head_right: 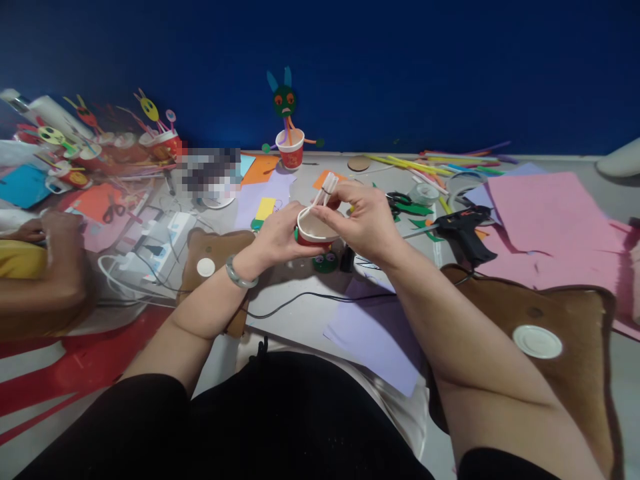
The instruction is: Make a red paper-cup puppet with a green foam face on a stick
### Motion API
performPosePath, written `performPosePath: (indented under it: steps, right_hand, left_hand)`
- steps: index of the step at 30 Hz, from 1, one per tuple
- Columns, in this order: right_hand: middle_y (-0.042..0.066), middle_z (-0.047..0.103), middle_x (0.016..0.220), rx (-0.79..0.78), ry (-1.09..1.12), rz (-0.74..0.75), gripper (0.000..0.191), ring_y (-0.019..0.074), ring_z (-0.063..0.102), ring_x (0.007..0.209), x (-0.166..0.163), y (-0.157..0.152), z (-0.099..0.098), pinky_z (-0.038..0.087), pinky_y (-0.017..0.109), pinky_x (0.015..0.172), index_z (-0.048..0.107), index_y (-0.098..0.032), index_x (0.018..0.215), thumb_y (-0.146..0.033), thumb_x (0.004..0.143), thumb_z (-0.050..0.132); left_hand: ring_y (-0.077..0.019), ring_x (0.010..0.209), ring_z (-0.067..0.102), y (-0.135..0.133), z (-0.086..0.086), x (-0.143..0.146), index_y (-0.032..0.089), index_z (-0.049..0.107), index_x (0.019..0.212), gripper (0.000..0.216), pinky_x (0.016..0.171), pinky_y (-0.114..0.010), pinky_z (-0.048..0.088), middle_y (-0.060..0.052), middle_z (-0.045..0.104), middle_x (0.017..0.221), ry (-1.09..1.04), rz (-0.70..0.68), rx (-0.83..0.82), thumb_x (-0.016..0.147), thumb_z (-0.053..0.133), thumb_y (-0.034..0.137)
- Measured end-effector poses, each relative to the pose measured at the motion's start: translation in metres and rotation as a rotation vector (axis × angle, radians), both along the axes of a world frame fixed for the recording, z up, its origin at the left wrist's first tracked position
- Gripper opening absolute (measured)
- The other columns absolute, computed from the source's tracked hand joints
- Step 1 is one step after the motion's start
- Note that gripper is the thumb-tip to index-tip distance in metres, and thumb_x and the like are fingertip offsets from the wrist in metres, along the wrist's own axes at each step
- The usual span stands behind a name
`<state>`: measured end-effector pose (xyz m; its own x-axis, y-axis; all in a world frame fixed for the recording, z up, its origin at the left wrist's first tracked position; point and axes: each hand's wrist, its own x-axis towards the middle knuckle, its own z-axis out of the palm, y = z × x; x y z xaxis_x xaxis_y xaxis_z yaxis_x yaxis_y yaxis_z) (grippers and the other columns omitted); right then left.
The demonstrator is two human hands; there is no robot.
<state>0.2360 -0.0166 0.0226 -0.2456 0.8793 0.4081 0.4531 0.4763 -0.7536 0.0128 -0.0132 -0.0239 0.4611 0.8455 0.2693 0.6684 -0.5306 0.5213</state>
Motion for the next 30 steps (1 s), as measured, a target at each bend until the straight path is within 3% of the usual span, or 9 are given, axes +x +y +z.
performPosePath:
  steps: [8, 17, 25, 30]
  right_hand:
    - [0.006, 0.08, 0.089, -0.043, 0.019, 0.039, 0.038, 0.0293, 0.073, 0.087, 0.001, 0.004, -0.002, 0.059, 0.045, 0.087, 0.078, -0.028, 0.086, -0.063, 0.098, 0.086]
    - [0.007, 0.077, 0.088, 0.007, -0.125, 0.033, 0.029, 0.034, 0.075, 0.094, 0.003, -0.005, 0.009, 0.059, 0.049, 0.092, 0.078, -0.031, 0.089, -0.057, 0.102, 0.082]
    - [0.009, 0.078, 0.087, -0.003, -0.091, -0.016, 0.033, 0.0341, 0.074, 0.089, 0.005, -0.001, 0.005, 0.059, 0.05, 0.089, 0.078, -0.029, 0.087, -0.059, 0.101, 0.083]
    - [0.009, 0.079, 0.088, 0.006, -0.139, 0.013, 0.027, 0.0341, 0.074, 0.091, 0.006, -0.001, 0.004, 0.059, 0.053, 0.094, 0.075, -0.029, 0.082, -0.048, 0.101, 0.082]
  left_hand:
    - [-0.0319, 0.11, 0.077, -0.003, 0.004, 0.0, 0.021, 0.077, 0.127, 0.07, 0.09, -0.042, 0.06, -0.01, 0.08, 0.115, 0.002, -0.081, -0.039, 0.085, 0.102, 0.071]
    - [-0.0313, 0.107, 0.076, -0.003, 0.003, 0.002, 0.024, 0.08, 0.119, 0.06, 0.089, -0.041, 0.055, -0.008, 0.08, 0.108, 0.007, -0.072, 0.039, 0.085, 0.103, 0.067]
    - [-0.0376, 0.119, 0.074, 0.0, -0.005, 0.006, 0.023, 0.077, 0.114, 0.068, 0.107, -0.052, 0.054, -0.011, 0.081, 0.116, 0.025, 0.002, 0.081, 0.075, 0.108, 0.069]
    - [-0.0325, 0.109, 0.079, -0.001, -0.013, 0.01, 0.023, 0.072, 0.118, 0.06, 0.092, -0.044, 0.06, -0.01, 0.083, 0.116, -0.127, -0.1, -0.051, 0.082, 0.106, 0.058]
